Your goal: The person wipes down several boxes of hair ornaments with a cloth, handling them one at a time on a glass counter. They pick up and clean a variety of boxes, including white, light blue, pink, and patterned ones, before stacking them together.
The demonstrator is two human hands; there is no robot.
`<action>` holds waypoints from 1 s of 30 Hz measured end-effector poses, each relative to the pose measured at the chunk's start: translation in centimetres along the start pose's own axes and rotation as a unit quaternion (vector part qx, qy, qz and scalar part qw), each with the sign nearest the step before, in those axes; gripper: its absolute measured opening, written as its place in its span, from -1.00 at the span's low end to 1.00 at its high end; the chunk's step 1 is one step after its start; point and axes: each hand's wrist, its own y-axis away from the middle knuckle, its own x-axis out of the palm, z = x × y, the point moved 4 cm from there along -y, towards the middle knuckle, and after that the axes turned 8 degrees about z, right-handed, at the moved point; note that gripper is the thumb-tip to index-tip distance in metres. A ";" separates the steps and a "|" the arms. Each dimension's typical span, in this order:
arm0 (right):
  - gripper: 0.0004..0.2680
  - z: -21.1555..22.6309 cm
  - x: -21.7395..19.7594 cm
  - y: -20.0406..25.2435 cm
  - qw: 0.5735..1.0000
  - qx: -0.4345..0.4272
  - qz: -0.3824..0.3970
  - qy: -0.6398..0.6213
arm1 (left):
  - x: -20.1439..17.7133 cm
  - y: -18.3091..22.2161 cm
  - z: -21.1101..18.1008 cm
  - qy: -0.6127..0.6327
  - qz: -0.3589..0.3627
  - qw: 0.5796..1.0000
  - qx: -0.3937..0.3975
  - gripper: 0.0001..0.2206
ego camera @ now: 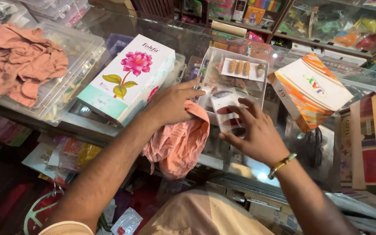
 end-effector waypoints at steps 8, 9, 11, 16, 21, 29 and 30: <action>-0.54 -1.0 0.1 -2.6 0.993 0.055 0.095 0.044 | 0.8 0.7 -0.6 0.023 0.036 0.997 -0.065 -0.45; -0.57 -2.2 -0.6 -3.3 0.990 0.080 0.115 0.009 | 0.7 0.8 -0.6 0.028 0.029 0.997 -0.060 -0.45; -0.58 -3.7 -1.6 -5.0 0.994 0.036 0.104 0.007 | 0.8 1.0 -0.3 0.042 0.027 0.996 -0.072 -0.33; -0.53 -5.9 -0.8 -7.4 0.981 -0.172 0.086 0.019 | 1.6 0.6 -0.6 0.026 0.017 0.998 -0.046 -0.31; -0.66 -7.4 -0.9 -6.6 0.968 -0.248 0.032 0.030 | 2.1 0.9 -0.5 0.017 0.053 0.997 -0.061 -0.32; -0.29 -21.2 -1.1 1.6 0.906 0.303 -0.286 0.079 | 0.8 2.3 -0.8 0.059 -0.020 0.997 -0.039 -0.25; -0.28 -23.1 0.1 2.6 0.901 0.320 -0.286 0.067 | 0.6 2.2 -1.0 0.061 -0.017 0.997 -0.045 -0.24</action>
